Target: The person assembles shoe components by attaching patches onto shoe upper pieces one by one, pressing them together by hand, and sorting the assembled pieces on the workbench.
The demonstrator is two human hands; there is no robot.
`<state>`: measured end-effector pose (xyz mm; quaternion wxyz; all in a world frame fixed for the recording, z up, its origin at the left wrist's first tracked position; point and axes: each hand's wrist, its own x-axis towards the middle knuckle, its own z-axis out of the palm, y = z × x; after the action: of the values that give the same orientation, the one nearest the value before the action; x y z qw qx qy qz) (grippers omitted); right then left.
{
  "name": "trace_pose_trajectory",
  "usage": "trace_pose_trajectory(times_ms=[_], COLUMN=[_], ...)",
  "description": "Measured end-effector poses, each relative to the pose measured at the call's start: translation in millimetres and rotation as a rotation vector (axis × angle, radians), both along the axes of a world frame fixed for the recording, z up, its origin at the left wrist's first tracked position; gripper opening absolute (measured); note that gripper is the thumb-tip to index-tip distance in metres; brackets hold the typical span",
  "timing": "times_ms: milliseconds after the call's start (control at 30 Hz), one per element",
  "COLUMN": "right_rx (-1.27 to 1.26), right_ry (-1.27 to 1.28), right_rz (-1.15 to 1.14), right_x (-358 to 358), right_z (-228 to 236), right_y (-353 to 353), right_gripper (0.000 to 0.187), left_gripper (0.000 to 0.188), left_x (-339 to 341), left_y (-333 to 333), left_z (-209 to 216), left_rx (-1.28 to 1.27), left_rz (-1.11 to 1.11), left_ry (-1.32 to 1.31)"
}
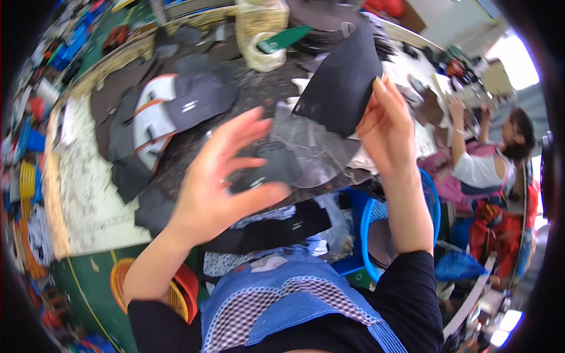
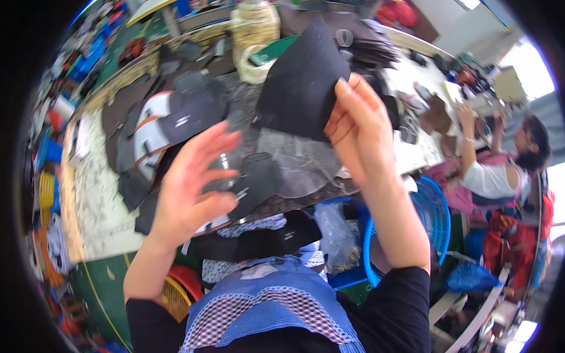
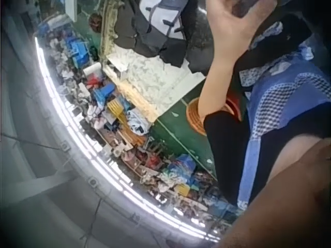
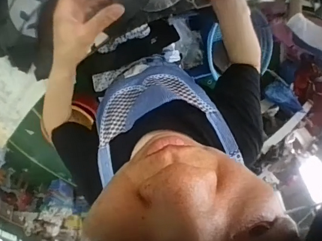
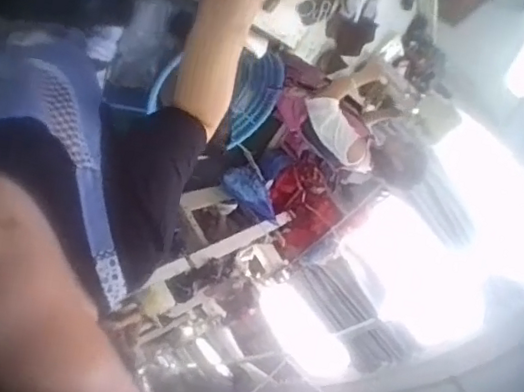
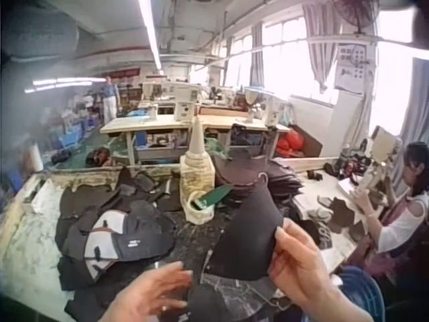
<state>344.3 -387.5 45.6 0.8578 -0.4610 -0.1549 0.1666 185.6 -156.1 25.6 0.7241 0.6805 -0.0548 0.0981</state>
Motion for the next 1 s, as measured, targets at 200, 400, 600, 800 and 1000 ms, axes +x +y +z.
trace_pose_trajectory(times_ms=[200, 400, 600, 800, 1000], right_rx=[-0.039, -0.467, -0.741, -0.639, -0.672], right_ry=[0.046, -0.192, -0.314, -0.199, -0.379], right_rz=[0.240, 0.349, 0.454, 0.715, 0.860], right_x=[-48.7, -51.5, -66.1, -97.2, -116.5], right_z=[-28.8, -26.1, -21.9, -20.5, -7.9], right_y=[39.9, 68.7, 65.7, 72.9, 81.8], right_gripper=[0.038, 0.039, 0.013, 0.011, 0.012], left_gripper=[0.036, 0.021, 0.016, 0.019, 0.020], left_x=[1.0, -25.9, -75.1, -139.1, -182.9], left_y=[15.6, 37.5, 45.5, 53.6, 52.7], left_z=[-10.5, -21.8, -23.4, -32.6, -15.1], left_rx=[-0.442, -0.167, 0.086, 0.445, 0.455], left_rz=[0.021, 0.202, 0.233, 0.250, 0.325], left_ry=[0.263, 0.237, 0.215, 0.092, 0.078])
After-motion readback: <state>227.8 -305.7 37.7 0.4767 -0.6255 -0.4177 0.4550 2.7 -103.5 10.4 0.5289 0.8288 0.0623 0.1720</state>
